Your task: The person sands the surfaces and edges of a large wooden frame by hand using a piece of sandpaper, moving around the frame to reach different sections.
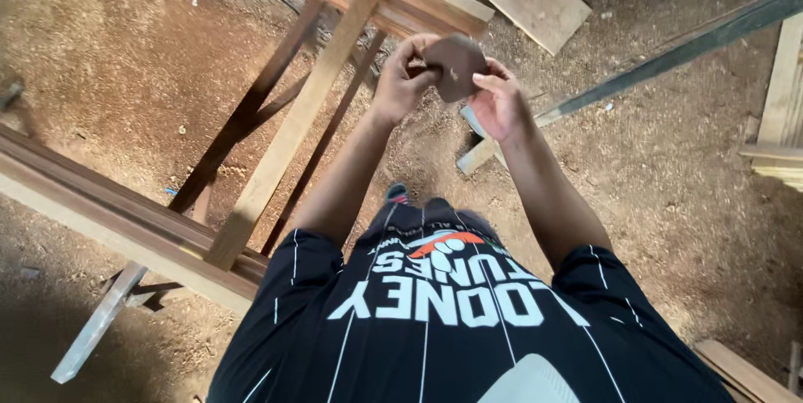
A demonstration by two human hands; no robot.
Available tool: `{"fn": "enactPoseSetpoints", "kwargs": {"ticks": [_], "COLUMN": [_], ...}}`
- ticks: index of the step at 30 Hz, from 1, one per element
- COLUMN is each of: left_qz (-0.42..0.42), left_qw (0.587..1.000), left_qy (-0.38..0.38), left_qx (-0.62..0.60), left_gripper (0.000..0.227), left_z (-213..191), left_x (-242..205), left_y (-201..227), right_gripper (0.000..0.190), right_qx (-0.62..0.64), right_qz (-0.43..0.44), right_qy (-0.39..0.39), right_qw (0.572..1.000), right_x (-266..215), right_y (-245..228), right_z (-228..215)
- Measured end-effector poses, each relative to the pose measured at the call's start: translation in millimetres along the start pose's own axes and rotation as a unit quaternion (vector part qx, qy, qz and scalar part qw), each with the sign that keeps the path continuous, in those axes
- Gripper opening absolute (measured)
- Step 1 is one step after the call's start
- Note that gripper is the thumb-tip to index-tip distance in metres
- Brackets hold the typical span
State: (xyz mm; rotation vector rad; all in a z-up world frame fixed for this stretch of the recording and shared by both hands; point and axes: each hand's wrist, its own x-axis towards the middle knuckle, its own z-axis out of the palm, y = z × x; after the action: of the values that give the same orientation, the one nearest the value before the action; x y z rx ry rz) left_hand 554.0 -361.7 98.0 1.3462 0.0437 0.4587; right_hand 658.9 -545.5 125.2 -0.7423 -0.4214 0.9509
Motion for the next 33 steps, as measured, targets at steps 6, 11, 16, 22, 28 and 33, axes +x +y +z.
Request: {"fn": "enactPoseSetpoints", "kwargs": {"ticks": [6,11,16,22,28,33], "left_qz": [-0.025,-0.041,-0.054,-0.070,-0.210,-0.113], "left_qw": [0.989,0.981,0.969,0.959,0.840,0.737], "left_qy": [0.036,0.075,0.170,0.262,0.432,0.446], "left_qx": [-0.141,-0.176,-0.172,0.085,0.252,0.494], "left_gripper": [0.054,0.052,0.050,0.045,0.032,0.042], "left_z": [7.4,1.6,1.8,2.1,-26.5,-70.1], "left_x": [48.1,84.5,133.6,205.2,228.7,226.5], "left_y": [-12.4,-33.8,-58.6,-63.0,-94.7,-142.7], "right_gripper": [0.015,0.023,0.036,0.035,0.031,0.029], "right_qx": [0.017,0.053,0.082,-0.021,-0.399,-0.629], "right_qz": [-0.043,-0.026,0.023,0.031,0.002,-0.095], "right_qy": [0.030,0.014,-0.018,-0.015,-0.016,-0.326], "right_qw": [0.998,0.998,0.996,0.999,0.917,0.700], "right_x": [50.9,97.1,153.1,244.7,311.6,320.6], "right_y": [-11.4,-21.3,-21.1,-49.7,-65.8,-35.9], "right_z": [-28.5,-52.7,-66.8,-113.7,-172.2,-190.3]}}
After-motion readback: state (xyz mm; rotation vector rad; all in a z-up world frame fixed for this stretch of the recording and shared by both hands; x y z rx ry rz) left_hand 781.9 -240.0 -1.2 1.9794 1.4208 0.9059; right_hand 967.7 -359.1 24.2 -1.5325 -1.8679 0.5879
